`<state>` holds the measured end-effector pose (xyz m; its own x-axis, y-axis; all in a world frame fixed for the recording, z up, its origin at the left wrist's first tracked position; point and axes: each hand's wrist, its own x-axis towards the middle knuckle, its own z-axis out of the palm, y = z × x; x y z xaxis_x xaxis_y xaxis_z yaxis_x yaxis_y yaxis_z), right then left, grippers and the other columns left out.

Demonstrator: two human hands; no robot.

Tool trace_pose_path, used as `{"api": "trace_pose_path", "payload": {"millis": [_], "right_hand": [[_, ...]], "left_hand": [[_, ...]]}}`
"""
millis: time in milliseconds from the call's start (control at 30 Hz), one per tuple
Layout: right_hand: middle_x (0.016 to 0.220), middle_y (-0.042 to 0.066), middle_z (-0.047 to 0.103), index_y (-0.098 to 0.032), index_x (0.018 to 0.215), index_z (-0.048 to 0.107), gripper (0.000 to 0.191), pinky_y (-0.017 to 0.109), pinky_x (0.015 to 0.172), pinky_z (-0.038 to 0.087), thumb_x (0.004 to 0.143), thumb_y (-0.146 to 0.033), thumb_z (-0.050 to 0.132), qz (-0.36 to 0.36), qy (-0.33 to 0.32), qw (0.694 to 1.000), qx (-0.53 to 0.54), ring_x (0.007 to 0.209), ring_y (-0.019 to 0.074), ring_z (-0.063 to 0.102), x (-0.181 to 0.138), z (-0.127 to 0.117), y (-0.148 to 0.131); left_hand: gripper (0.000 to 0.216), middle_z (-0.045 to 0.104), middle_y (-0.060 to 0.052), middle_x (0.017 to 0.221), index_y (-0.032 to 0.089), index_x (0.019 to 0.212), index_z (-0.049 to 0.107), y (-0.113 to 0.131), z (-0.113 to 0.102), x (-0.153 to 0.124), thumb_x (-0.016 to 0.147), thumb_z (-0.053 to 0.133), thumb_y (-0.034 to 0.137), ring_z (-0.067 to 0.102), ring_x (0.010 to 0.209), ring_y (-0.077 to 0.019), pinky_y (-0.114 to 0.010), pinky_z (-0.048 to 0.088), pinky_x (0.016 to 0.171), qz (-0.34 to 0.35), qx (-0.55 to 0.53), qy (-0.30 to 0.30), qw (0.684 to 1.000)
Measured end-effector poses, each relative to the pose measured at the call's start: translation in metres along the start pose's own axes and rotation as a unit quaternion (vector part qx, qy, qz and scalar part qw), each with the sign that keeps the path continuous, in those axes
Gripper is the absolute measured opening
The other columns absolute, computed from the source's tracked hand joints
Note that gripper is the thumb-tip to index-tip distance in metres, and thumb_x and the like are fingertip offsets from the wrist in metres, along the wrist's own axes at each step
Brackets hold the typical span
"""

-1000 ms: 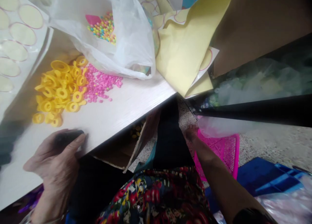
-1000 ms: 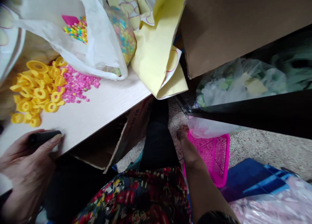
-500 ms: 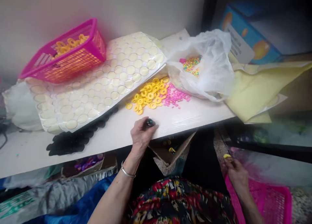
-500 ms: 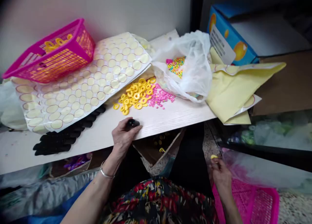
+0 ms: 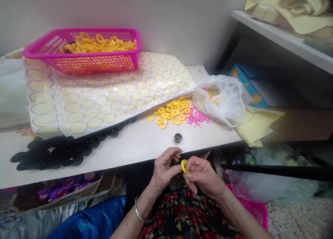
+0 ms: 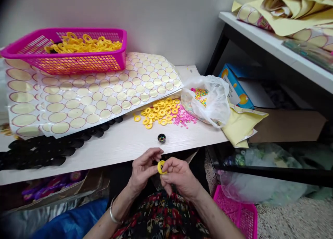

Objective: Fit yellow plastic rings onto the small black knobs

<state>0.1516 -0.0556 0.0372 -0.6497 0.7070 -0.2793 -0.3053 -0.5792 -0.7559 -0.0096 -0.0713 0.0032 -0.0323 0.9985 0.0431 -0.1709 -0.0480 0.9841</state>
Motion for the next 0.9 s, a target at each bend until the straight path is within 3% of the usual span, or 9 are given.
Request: {"api": "trace_pose_path", "payload": {"millis": [167, 233, 333, 433, 533, 600, 667, 767, 900], "right_hand": [[0.053, -0.007, 0.053, -0.019, 0.079, 0.046, 0.022, 0.015, 0.031, 0.023, 0.071, -0.025, 0.066, 0.051, -0.037, 0.994, 0.086, 0.029, 0.0015, 0.030, 0.016, 0.008, 0.009], [0.053, -0.007, 0.052, -0.019, 0.084, 0.045, 0.020, 0.015, 0.031, 0.021, 0.074, -0.026, 0.062, 0.038, -0.005, 0.998, 0.047, 0.030, 0.0020, 0.028, 0.020, 0.004, 0.009], [0.057, -0.007, 0.051, -0.020, 0.093, 0.042, 0.020, 0.017, 0.036, 0.022, 0.080, -0.029, 0.054, -0.026, 0.115, 0.986, -0.120, 0.035, 0.0042, 0.032, 0.028, -0.008, -0.001], [0.063, -0.004, 0.054, -0.020, 0.100, 0.041, 0.019, 0.020, 0.046, 0.031, 0.085, -0.030, 0.045, -0.072, 0.212, 0.889, -0.399, 0.047, 0.0088, 0.044, 0.040, -0.020, -0.017], [0.068, 0.002, 0.060, -0.015, 0.113, 0.042, 0.031, 0.025, 0.056, 0.035, 0.085, -0.029, 0.042, -0.053, 0.205, 0.743, -0.635, 0.059, 0.0153, 0.054, 0.052, -0.029, -0.033], [0.069, 0.004, 0.062, -0.013, 0.123, 0.040, 0.043, 0.026, 0.058, 0.035, 0.085, -0.033, 0.044, -0.037, 0.192, 0.676, -0.711, 0.062, 0.0181, 0.057, 0.059, -0.037, -0.040], [0.070, 0.005, 0.063, -0.014, 0.126, 0.041, 0.046, 0.027, 0.060, 0.036, 0.086, -0.036, 0.044, -0.048, 0.233, 0.636, -0.734, 0.065, 0.0189, 0.058, 0.064, -0.047, -0.045], [0.079, 0.006, 0.063, -0.017, 0.108, 0.056, 0.029, 0.027, 0.064, 0.038, 0.086, -0.030, 0.043, -0.101, 0.335, 0.594, -0.724, 0.073, 0.0179, 0.057, 0.072, -0.067, -0.050], [0.082, 0.005, 0.059, -0.019, 0.083, 0.062, 0.017, 0.026, 0.065, 0.038, 0.083, -0.022, 0.045, -0.123, 0.357, 0.570, -0.730, 0.076, 0.0165, 0.053, 0.082, -0.091, -0.053]], "left_hand": [[0.032, 0.064, -0.008, 0.095, 0.020, 0.104, 0.063, 0.000, -0.002, -0.010, 0.073, 0.064, 0.018, 0.059, 0.085, -0.0177, -0.031, 0.048, 0.077, -0.077, -0.139, -0.013, 0.987], [0.031, 0.063, -0.007, 0.096, 0.020, 0.103, 0.063, 0.003, -0.007, -0.005, 0.072, 0.064, 0.018, 0.059, 0.081, -0.0165, -0.030, 0.048, 0.074, -0.055, -0.106, -0.008, 0.993], [0.031, 0.060, -0.006, 0.096, 0.020, 0.103, 0.062, 0.004, -0.014, 0.011, 0.073, 0.063, 0.019, 0.056, 0.077, -0.0144, -0.029, 0.048, 0.070, 0.022, 0.069, 0.050, 0.996], [0.038, 0.060, -0.007, 0.098, 0.021, 0.106, 0.060, -0.003, -0.016, 0.033, 0.069, 0.067, 0.024, 0.055, 0.086, -0.0187, -0.034, 0.049, 0.075, 0.091, 0.271, 0.102, 0.953], [0.051, 0.061, -0.009, 0.102, 0.020, 0.108, 0.058, -0.016, -0.013, 0.055, 0.062, 0.074, 0.033, 0.053, 0.094, -0.0241, -0.040, 0.048, 0.080, 0.129, 0.374, 0.100, 0.913], [0.045, 0.064, -0.008, 0.095, 0.019, 0.103, 0.060, -0.022, -0.011, 0.066, 0.063, 0.073, 0.035, 0.053, 0.091, -0.0234, -0.039, 0.048, 0.078, 0.139, 0.391, 0.089, 0.906], [0.033, 0.064, -0.005, 0.087, 0.020, 0.096, 0.062, -0.025, -0.009, 0.072, 0.067, 0.070, 0.033, 0.054, 0.085, -0.0211, -0.036, 0.047, 0.075, 0.135, 0.384, 0.082, 0.910], [0.022, 0.064, -0.003, 0.084, 0.022, 0.090, 0.063, -0.023, -0.009, 0.073, 0.069, 0.068, 0.029, 0.054, 0.083, -0.0193, -0.033, 0.047, 0.074, 0.115, 0.373, 0.070, 0.918], [0.022, 0.063, -0.002, 0.084, 0.022, 0.089, 0.062, -0.021, -0.011, 0.071, 0.068, 0.068, 0.026, 0.052, 0.084, -0.0188, -0.032, 0.045, 0.074, 0.110, 0.367, 0.061, 0.922]]}}
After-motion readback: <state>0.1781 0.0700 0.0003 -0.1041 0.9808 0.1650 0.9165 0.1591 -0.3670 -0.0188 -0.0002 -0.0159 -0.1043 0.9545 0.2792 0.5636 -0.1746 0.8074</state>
